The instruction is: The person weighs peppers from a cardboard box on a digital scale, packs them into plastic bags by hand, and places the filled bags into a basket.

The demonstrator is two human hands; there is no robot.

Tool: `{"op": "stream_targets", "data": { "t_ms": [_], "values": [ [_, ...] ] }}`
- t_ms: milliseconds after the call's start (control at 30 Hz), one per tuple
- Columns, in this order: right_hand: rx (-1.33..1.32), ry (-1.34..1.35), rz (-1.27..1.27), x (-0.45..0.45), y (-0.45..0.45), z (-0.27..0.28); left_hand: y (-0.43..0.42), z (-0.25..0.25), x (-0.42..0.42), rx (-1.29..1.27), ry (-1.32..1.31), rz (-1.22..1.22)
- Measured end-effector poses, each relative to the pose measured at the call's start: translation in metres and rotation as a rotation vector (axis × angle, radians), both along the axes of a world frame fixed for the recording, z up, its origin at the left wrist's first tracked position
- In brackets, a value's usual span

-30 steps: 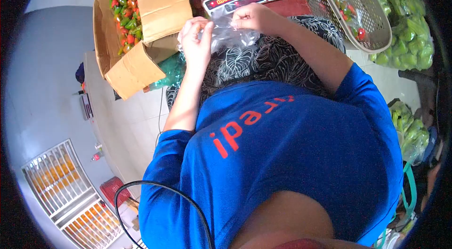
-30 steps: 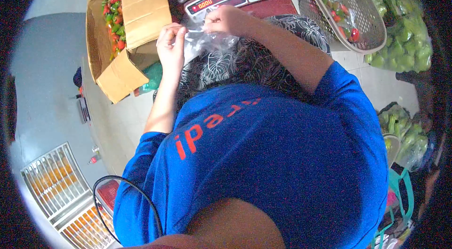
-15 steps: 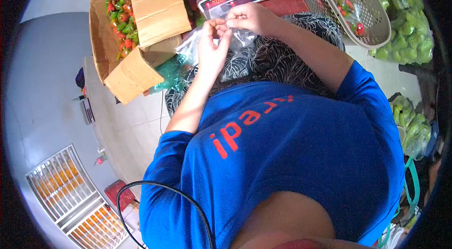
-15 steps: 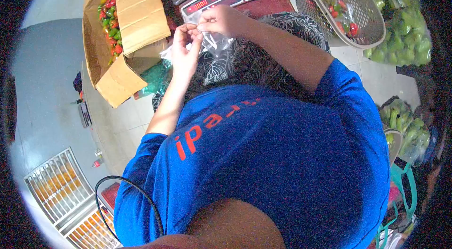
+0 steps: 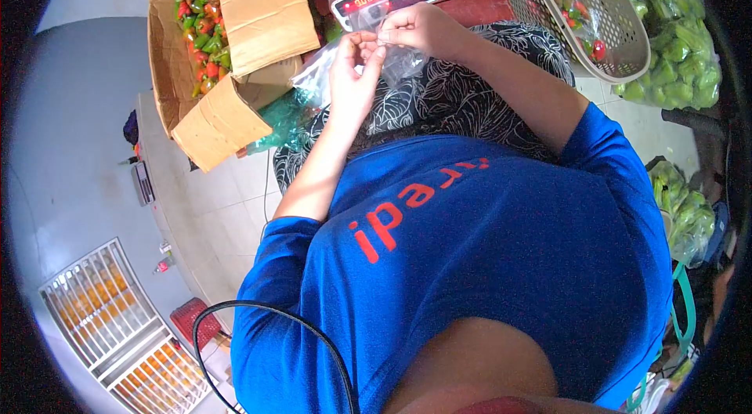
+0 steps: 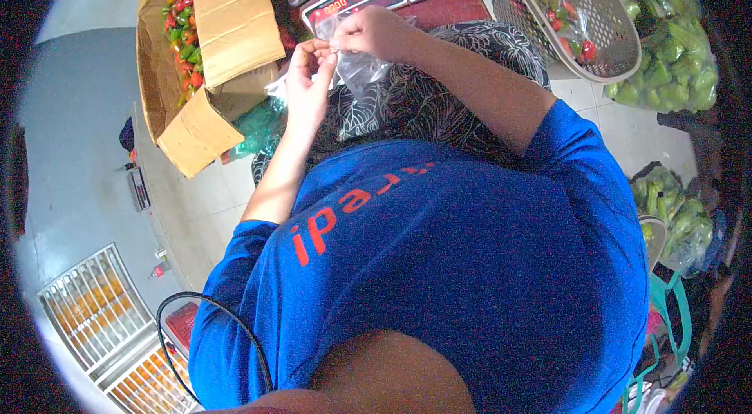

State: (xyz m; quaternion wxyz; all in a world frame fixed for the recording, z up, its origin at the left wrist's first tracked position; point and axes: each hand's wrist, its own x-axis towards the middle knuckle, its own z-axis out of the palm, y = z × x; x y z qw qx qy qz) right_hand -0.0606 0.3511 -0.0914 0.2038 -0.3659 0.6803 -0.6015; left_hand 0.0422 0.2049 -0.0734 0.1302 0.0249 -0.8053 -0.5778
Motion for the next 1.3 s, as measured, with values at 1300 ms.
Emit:
{"op": "stream_targets", "data": {
  "t_ms": [1300],
  "values": [
    [-0.158,-0.093,0.244,0.004,-0.019,-0.04,-0.065,-0.033,-0.017,0.235,-0.121,0.13]
  ]
}}
